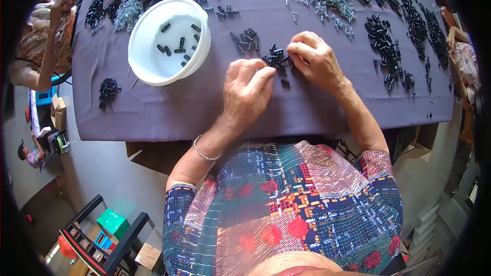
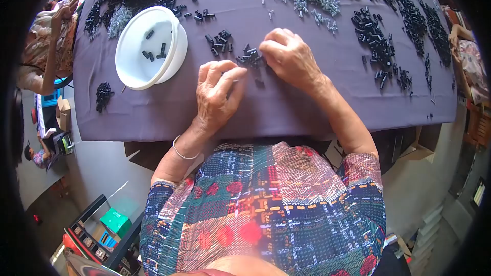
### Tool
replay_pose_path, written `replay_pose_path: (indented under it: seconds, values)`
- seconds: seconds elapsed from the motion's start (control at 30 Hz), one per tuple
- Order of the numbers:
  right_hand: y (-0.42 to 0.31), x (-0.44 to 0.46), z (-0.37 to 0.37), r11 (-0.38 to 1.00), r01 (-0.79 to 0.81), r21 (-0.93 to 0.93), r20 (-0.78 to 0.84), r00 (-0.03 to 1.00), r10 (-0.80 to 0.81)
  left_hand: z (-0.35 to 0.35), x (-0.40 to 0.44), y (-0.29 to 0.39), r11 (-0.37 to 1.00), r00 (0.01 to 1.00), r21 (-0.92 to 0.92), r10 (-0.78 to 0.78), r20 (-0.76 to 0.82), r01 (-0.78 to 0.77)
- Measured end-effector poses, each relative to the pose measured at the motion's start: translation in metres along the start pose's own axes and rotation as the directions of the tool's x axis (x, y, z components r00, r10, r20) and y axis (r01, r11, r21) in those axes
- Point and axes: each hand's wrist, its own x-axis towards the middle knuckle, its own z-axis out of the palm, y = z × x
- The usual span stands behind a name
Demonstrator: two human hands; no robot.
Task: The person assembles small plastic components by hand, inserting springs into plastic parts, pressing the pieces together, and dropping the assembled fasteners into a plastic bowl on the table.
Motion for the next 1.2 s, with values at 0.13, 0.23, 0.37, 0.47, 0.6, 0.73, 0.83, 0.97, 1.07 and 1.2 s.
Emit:
replay_pose_path:
  seconds: [0.13, 0.23, 0.37, 0.47, 0.6, 0.73, 0.83, 0.97, 1.07, 1.2]
  values:
    - [-0.013, -0.012, -0.007, 0.998, -0.023, 0.066, 0.013, 1.000, 0.022, 0.004, 0.011, -0.003, 0.994, 0.996, 0.097, 0.043, 0.077, -0.051]
    - [-0.015, -0.006, -0.006, 0.990, -0.057, 0.125, -0.041, 0.997, 0.062, 0.008, 0.016, -0.003, 0.991, 0.991, 0.119, 0.037, 0.130, -0.052]
    - [-0.008, 0.010, 0.002, 0.996, -0.056, 0.070, -0.040, 0.997, 0.059, 0.007, 0.014, -0.003, 0.993, 0.990, 0.101, 0.053, 0.130, -0.066]
    - [-0.005, 0.014, 0.009, 1.000, -0.023, 0.003, 0.041, 0.999, 0.022, 0.006, 0.007, -0.005, 0.995, 0.995, 0.080, 0.054, 0.082, -0.061]
    - [-0.003, 0.003, -0.005, 0.996, -0.088, 0.030, 0.061, 0.994, 0.086, 0.001, 0.006, -0.005, 0.997, 0.995, 0.060, 0.045, 0.089, -0.050]
    - [0.017, 0.010, -0.011, 0.965, -0.263, 0.001, -0.113, 0.959, 0.262, -0.001, 0.006, -0.003, 0.999, 0.998, 0.033, 0.008, 0.068, -0.010]
    - [0.029, 0.027, -0.001, 0.917, -0.366, -0.160, -0.135, 0.928, 0.347, -0.003, 0.007, -0.002, 0.998, 0.999, 0.045, -0.039, 0.022, 0.038]
    - [0.040, 0.040, 0.015, 0.896, -0.384, -0.225, -0.137, 0.922, 0.361, -0.002, 0.005, -0.005, 0.999, 0.999, 0.023, -0.042, 0.001, 0.042]
    - [0.031, 0.034, 0.012, 0.909, -0.350, -0.226, -0.131, 0.936, 0.327, -0.003, 0.006, -0.004, 1.000, 1.000, 0.010, -0.030, -0.004, 0.030]
    - [0.013, 0.011, -0.015, 0.914, -0.401, 0.062, -0.080, 0.911, 0.405, -0.003, 0.006, -0.005, 0.999, 0.999, 0.019, -0.045, 0.004, 0.045]
